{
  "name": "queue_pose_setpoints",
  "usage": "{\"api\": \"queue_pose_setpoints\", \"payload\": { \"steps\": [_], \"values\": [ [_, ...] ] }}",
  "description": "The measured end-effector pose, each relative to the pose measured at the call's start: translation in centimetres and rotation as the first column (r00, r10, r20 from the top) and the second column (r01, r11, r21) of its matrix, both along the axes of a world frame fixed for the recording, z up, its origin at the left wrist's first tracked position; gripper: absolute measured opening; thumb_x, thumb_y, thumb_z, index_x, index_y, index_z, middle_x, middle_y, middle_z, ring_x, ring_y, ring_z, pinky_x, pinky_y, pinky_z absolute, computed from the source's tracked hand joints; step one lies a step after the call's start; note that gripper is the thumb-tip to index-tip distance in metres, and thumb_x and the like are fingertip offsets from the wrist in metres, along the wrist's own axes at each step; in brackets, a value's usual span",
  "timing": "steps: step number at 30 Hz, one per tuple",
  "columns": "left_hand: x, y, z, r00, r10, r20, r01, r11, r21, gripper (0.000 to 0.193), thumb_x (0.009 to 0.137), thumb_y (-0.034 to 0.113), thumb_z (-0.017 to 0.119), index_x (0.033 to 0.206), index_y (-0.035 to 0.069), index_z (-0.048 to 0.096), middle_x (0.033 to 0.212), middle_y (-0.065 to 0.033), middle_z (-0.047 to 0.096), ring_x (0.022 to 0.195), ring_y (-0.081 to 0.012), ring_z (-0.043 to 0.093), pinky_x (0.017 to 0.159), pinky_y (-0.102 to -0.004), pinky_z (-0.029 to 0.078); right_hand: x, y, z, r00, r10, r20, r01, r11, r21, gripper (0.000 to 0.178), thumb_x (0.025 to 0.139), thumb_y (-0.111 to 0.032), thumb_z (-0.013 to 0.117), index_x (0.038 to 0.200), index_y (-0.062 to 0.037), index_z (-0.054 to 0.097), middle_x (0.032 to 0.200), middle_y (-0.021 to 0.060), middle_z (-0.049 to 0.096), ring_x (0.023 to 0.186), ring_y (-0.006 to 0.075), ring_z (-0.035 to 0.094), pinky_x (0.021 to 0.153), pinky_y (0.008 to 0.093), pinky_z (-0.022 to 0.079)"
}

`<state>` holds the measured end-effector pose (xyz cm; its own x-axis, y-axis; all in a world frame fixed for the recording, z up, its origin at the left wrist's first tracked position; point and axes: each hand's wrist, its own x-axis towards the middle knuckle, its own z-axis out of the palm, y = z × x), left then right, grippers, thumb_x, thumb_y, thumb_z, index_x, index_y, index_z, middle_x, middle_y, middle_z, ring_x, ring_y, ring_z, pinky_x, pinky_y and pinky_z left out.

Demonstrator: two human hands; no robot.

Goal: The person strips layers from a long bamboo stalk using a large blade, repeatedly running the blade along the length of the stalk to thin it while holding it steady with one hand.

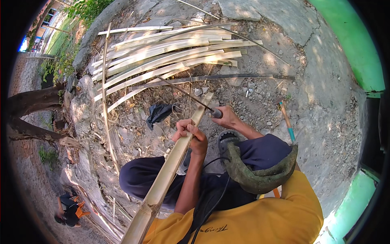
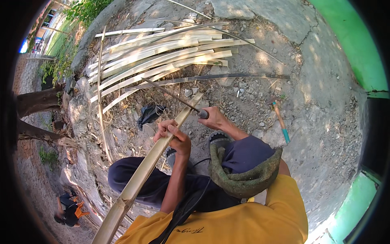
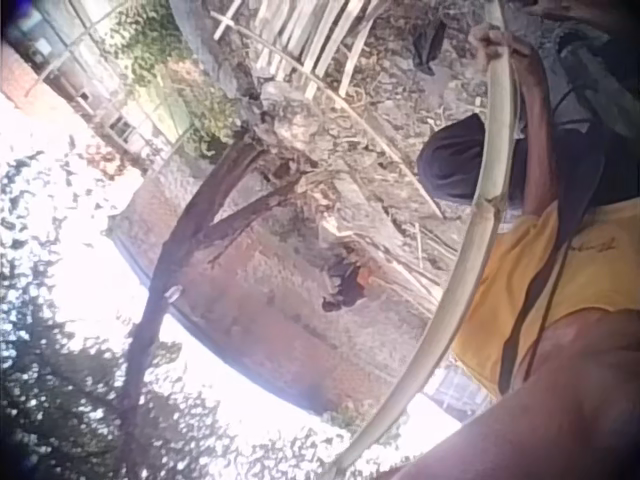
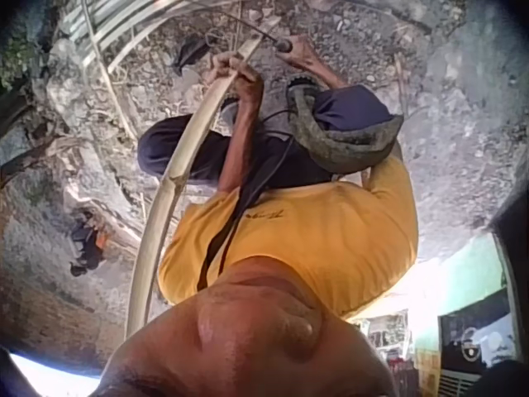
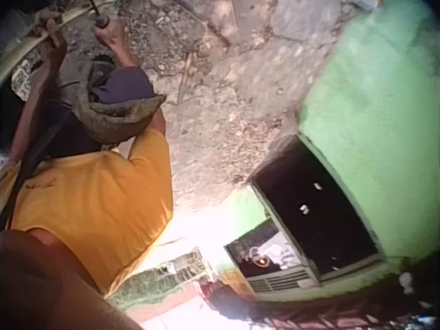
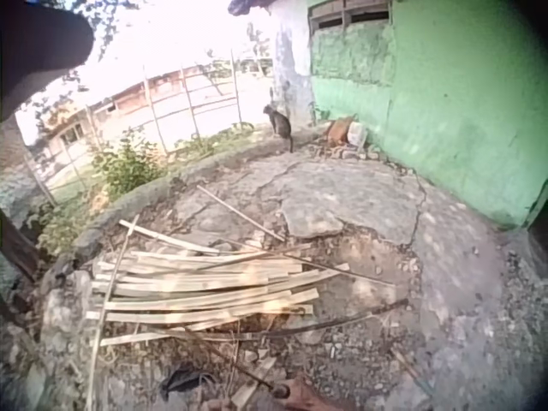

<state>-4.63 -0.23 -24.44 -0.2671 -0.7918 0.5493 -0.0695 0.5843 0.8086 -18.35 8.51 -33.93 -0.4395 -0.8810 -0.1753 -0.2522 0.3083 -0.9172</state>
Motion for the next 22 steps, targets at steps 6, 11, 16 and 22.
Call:
{"api": "queue_pose_setpoints", "payload": {
  "steps": [6,11,16,22],
  "values": [
    [0.1,0.5,-0.4,0.999,-0.008,0.034,0.009,0.999,-0.039,0.025,0.099,0.006,0.048,0.094,0.007,0.024,0.087,-0.0117,0.048,0.076,-0.0196,0.049,0.069,-0.0353,0.042,-1.8,-0.5,-2.6,0.994,-0.105,0.025,0.104,0.994,0.039,0.027,0.075,-0.022,0.07,0.081,0.0025,0.062,0.063,0.0108,0.059,0.06,0.0162,0.051,0.06,0.0366,0.046],
    [0.4,0.0,-0.2,0.986,0.049,0.158,-0.046,0.999,-0.02,0.022,0.099,0.005,0.047,0.097,0.006,0.025,0.087,-0.0126,0.049,0.076,-0.0197,0.05,0.069,-0.0342,0.042,-0.5,-0.6,-1.7,0.994,-0.103,-0.034,0.106,0.992,0.073,0.027,0.077,-0.026,0.069,0.083,0.0011,0.067,0.069,0.0159,0.065,0.062,0.0234,0.06,0.063,0.0396,0.049],
    [-0.6,0.3,0.6,0.999,0.047,0.025,-0.048,0.999,0.025,0.02,0.099,0.003,0.046,0.098,0.005,0.025,0.086,-0.0134,0.049,0.076,-0.02,0.05,0.069,-0.0335,0.042,-1.3,-0.5,-4.4,0.976,-0.217,0.005,0.215,0.967,0.135,0.03,0.078,-0.028,0.069,0.085,0.0011,0.069,0.069,0.0153,0.066,0.064,0.0242,0.062,0.065,0.0387,0.05],
    [0.3,0.2,-0.6,0.989,0.05,0.136,-0.045,0.998,-0.04,0.019,0.1,0.004,0.044,0.099,0.005,0.025,0.087,-0.0136,0.049,0.077,-0.02,0.049,0.07,-0.0345,0.042,-0.4,-0.3,-4.3,0.975,-0.22,0.019,0.217,0.97,0.114,0.032,0.078,-0.028,0.071,0.091,0.001,0.07,0.078,0.0192,0.07,0.073,0.0293,0.068,0.073,0.0427,0.052]
  ]
}}
